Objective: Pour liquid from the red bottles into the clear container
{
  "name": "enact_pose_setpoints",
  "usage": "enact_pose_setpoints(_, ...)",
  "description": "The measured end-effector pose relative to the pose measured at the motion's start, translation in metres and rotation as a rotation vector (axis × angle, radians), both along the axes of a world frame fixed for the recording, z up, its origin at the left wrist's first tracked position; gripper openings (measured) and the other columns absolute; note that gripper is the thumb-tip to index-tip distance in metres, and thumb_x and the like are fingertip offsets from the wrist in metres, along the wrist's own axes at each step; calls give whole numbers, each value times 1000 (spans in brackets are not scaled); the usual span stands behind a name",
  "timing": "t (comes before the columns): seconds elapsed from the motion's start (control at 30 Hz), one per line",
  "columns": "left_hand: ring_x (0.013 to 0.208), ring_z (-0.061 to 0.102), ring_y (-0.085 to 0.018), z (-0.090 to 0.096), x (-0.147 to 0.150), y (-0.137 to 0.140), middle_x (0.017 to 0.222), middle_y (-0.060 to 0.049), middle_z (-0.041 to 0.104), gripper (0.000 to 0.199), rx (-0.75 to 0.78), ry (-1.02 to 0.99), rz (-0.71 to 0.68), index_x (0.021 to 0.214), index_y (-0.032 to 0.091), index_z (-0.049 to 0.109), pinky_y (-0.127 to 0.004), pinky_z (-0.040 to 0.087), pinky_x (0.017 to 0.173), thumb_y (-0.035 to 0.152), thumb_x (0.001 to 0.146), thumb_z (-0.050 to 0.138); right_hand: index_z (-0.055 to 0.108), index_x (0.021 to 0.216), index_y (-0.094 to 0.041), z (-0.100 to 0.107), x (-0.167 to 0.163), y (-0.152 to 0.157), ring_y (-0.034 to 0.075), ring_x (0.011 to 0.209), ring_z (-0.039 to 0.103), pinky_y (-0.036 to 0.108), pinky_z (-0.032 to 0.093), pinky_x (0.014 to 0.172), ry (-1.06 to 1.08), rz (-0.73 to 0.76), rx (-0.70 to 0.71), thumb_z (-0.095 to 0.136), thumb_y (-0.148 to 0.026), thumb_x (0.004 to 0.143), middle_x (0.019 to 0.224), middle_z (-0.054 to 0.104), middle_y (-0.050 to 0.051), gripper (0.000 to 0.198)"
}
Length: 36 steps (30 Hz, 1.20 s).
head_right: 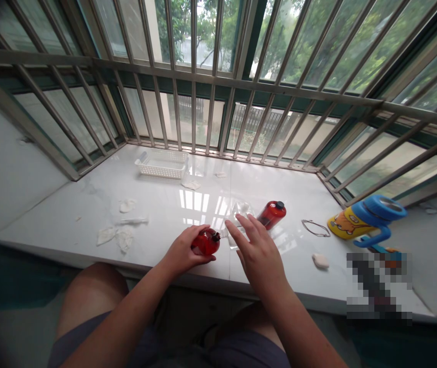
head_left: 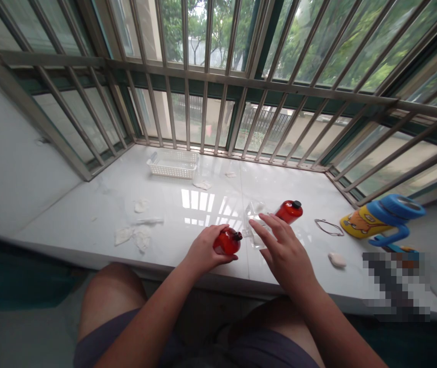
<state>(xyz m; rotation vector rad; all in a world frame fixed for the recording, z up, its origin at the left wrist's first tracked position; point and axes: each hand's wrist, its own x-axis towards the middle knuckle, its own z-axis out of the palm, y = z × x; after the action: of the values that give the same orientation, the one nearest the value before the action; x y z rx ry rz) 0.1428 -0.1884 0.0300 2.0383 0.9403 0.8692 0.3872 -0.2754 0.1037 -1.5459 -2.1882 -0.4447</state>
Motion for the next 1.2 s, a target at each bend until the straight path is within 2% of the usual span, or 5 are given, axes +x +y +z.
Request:
enact_pose_setpoints(0.33,128,64,-33,0,0,0,139,-8,70,90,-8,-2,5,143,29,60,-49,51,113,45,64,101,56,155,-26,4,-4,1,39,144,52,57,56,112,-27,4,43,56,-4,97,156,57,12,62)
enact_pose_setpoints(0.73,127,65,-32,0,-1,0,139,-7,70,90,1,-8,5,143,29,59,-48,52,113,45,64,101,56,154,-25,6,-5,3,39,144,52,57,57,110,-44,23,78,55,-7,101,155,58,13,56)
enact_pose_setpoints(1.2,126,66,-33,2,-1,0,138,-7,71,90,-12,-15,12,143,30,60,-49,52,113,45,64,101,53,159,-31,8,-5,5,39,149,50,59,55,114,-48,34,75,57,-5,100,157,58,12,64)
